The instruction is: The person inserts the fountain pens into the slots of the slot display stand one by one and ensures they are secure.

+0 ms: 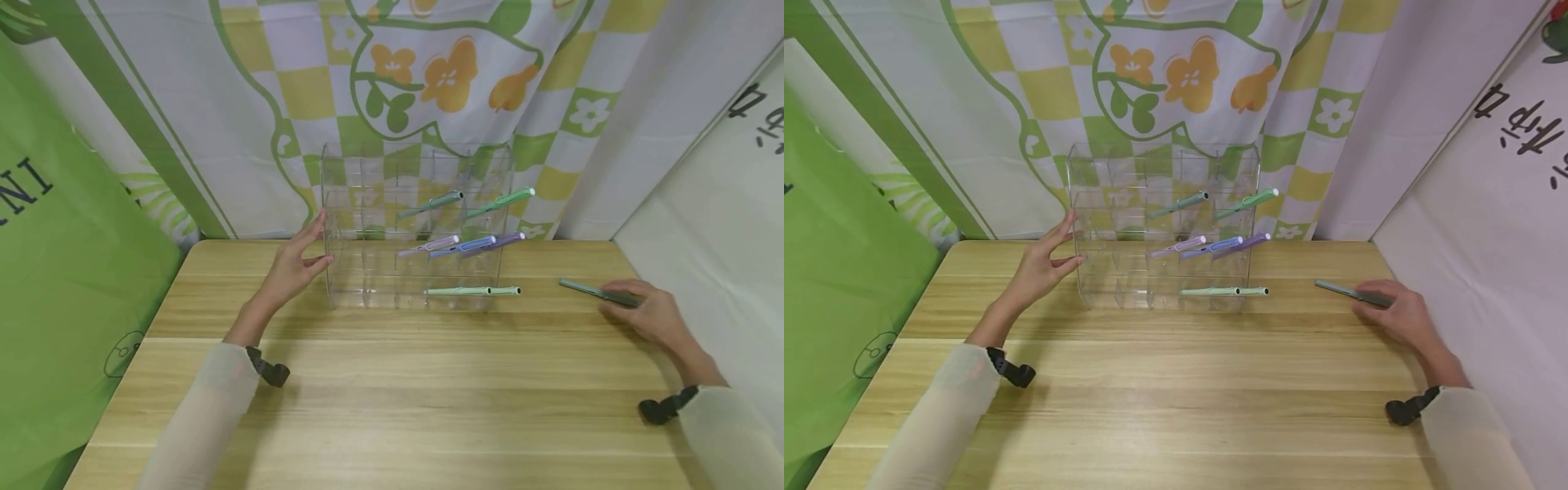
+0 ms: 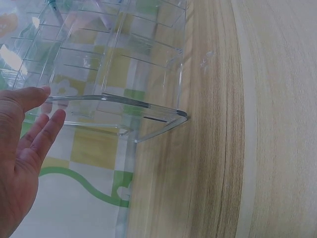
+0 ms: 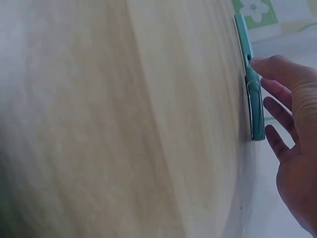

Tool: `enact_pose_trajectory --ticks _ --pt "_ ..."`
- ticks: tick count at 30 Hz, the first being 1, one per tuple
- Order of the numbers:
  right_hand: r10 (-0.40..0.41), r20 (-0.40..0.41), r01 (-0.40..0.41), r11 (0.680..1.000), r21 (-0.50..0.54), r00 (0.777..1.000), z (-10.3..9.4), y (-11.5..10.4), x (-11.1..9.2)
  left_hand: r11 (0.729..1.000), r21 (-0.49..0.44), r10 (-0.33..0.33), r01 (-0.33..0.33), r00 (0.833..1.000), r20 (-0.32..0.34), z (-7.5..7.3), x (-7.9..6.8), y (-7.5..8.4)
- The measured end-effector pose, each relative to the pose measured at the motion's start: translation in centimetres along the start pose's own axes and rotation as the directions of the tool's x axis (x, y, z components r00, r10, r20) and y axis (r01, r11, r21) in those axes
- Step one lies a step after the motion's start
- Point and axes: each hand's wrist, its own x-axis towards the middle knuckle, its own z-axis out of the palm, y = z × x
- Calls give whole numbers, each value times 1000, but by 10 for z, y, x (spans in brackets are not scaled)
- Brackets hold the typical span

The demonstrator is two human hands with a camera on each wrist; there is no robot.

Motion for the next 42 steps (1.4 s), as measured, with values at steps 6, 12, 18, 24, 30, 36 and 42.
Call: enact_pose_trajectory --ticks 6,12,18,24,30,36,42 --pt "49 28 -49 999 11 998 -3 7 -1 1000 -1 -8 8 1000 -2 0 0 0" --pt "71 51 -71 997 9 996 -5 12 -5 1000 1 -17 17 1000 0 0 0 0" --pt "69 43 -69 998 5 997 -3 14 -5 1000 8 -22 22 1000 7 0 -1 1" --pt "69 37 -71 997 28 997 -2 14 -6 1000 12 -23 23 1000 8 0 -1 0" --pt "48 52 -50 998 30 997 -1 13 -7 1000 12 -17 17 1000 2 0 0 1" --pt "63 64 -65 998 17 996 -1 10 -8 1000 18 -15 15 1000 0 0 -1 0" --pt "48 53 -50 998 34 997 0 7 -9 1000 18 -16 16 1000 2 0 -1 0"
